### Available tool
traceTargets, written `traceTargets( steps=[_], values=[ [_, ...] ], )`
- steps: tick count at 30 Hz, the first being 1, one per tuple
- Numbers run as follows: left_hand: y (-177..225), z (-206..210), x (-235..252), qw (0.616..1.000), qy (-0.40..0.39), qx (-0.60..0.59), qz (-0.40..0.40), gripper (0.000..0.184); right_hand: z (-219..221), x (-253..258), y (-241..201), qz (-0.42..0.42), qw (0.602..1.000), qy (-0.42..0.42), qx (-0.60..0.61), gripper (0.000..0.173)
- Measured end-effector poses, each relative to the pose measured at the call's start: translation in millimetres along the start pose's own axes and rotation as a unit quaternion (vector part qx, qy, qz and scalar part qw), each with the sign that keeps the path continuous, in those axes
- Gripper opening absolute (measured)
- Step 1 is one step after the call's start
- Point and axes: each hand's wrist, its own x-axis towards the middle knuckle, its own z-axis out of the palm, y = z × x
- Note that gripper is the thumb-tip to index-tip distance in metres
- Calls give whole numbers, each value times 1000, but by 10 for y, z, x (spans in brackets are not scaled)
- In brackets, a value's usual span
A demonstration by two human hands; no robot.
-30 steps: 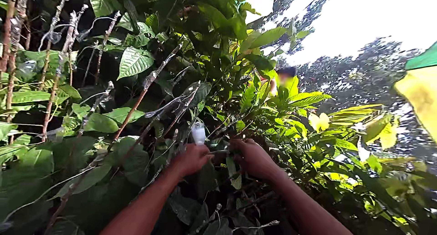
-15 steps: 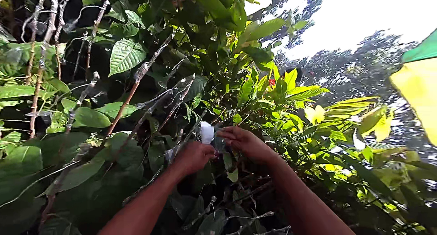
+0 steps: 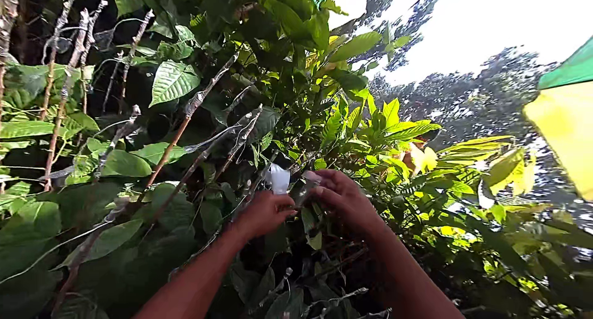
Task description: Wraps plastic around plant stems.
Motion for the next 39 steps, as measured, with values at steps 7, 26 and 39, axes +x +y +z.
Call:
traceTargets(
  steps=[7, 26, 39],
  values=[
    [9, -37, 37, 994, 102, -30, -5, 24, 147, -351, -80, 53, 996, -66, -9, 32],
    [54, 47, -9, 999, -8, -28, 13, 24, 325, 201, -214, -2, 910, -39, -413, 25],
    [-13, -76, 48, 975, 113, -152, -120, 20, 847, -89, 134, -190, 917, -48, -347, 17]
  ],
)
